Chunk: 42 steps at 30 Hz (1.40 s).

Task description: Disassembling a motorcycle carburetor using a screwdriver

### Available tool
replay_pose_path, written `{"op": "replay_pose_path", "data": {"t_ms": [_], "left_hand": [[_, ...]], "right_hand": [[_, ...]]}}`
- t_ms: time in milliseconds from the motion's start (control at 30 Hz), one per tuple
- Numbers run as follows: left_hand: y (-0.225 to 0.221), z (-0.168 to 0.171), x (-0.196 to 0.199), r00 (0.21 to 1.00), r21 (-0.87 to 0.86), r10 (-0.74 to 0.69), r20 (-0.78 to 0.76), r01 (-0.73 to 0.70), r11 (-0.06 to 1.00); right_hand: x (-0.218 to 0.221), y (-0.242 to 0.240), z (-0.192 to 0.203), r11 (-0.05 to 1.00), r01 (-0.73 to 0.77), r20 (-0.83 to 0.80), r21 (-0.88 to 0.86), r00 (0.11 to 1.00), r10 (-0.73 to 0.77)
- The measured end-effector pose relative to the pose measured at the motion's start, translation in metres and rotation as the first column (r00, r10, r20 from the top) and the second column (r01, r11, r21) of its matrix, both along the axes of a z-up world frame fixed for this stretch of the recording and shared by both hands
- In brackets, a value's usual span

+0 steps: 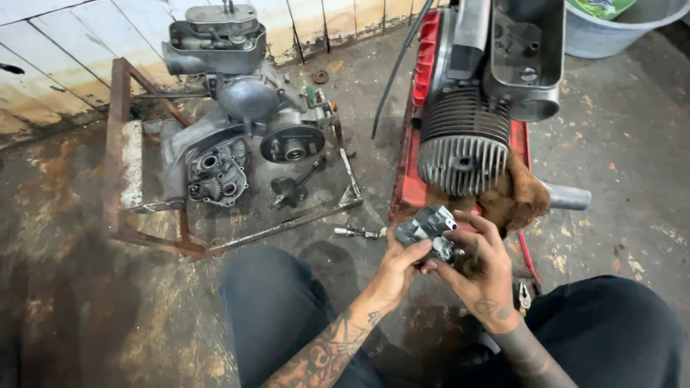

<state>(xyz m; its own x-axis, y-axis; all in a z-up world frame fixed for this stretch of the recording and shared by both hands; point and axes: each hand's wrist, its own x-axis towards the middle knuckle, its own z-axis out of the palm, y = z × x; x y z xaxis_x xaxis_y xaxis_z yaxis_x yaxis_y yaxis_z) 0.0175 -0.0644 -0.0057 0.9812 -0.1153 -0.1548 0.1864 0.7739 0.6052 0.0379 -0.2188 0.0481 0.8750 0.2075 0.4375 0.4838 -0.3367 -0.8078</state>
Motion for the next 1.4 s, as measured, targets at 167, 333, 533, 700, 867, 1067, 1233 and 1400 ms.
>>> {"op": "replay_pose_path", "data": {"t_ms": [167, 333, 533, 700, 867, 1067, 1233, 1400], "left_hand": [[0.011, 0.013, -0.003, 1.000, 0.095, -0.001, -0.014, 0.002, 0.996], [0.021, 0.012, -0.005, 1.000, 0.233, -0.015, -0.009, 0.017, 0.972], [0.030, 0.012, -0.004, 0.994, 0.210, -0.101, 0.034, 0.091, 0.973], [0.034, 0.024, -0.006, 0.991, 0.286, -0.134, 0.017, 0.123, 0.950], [0.033, 0.028, -0.011, 0.992, 0.265, -0.126, -0.013, 0.125, 0.956], [0.027, 0.021, -0.011, 0.991, 0.222, -0.133, -0.026, 0.135, 0.966], [0.028, 0.017, -0.010, 0.987, 0.230, -0.152, 0.045, 0.137, 0.963], [0.031, 0.019, -0.005, 0.987, 0.486, -0.151, 0.052, 0.107, 0.867]], "right_hand": [[0.003, 0.008, 0.001, 0.998, -0.032, 0.016, -0.061, 0.999, 0.033], [0.003, 0.014, 0.006, 0.998, -0.059, -0.102, -0.018, 0.993, 0.057], [0.003, 0.014, 0.008, 0.990, -0.134, -0.246, 0.046, 0.959, 0.141], [0.005, 0.012, 0.011, 0.979, -0.202, -0.195, -0.013, 0.961, 0.196], [0.004, 0.010, 0.010, 0.974, -0.209, -0.150, -0.081, 0.969, 0.196], [-0.002, 0.009, 0.008, 0.978, -0.190, -0.133, -0.086, 0.975, 0.177], [-0.006, 0.008, 0.009, 0.977, -0.185, -0.032, -0.107, 0.983, 0.183], [-0.005, 0.006, 0.011, 0.973, -0.185, -0.004, -0.140, 0.982, 0.187]]}}
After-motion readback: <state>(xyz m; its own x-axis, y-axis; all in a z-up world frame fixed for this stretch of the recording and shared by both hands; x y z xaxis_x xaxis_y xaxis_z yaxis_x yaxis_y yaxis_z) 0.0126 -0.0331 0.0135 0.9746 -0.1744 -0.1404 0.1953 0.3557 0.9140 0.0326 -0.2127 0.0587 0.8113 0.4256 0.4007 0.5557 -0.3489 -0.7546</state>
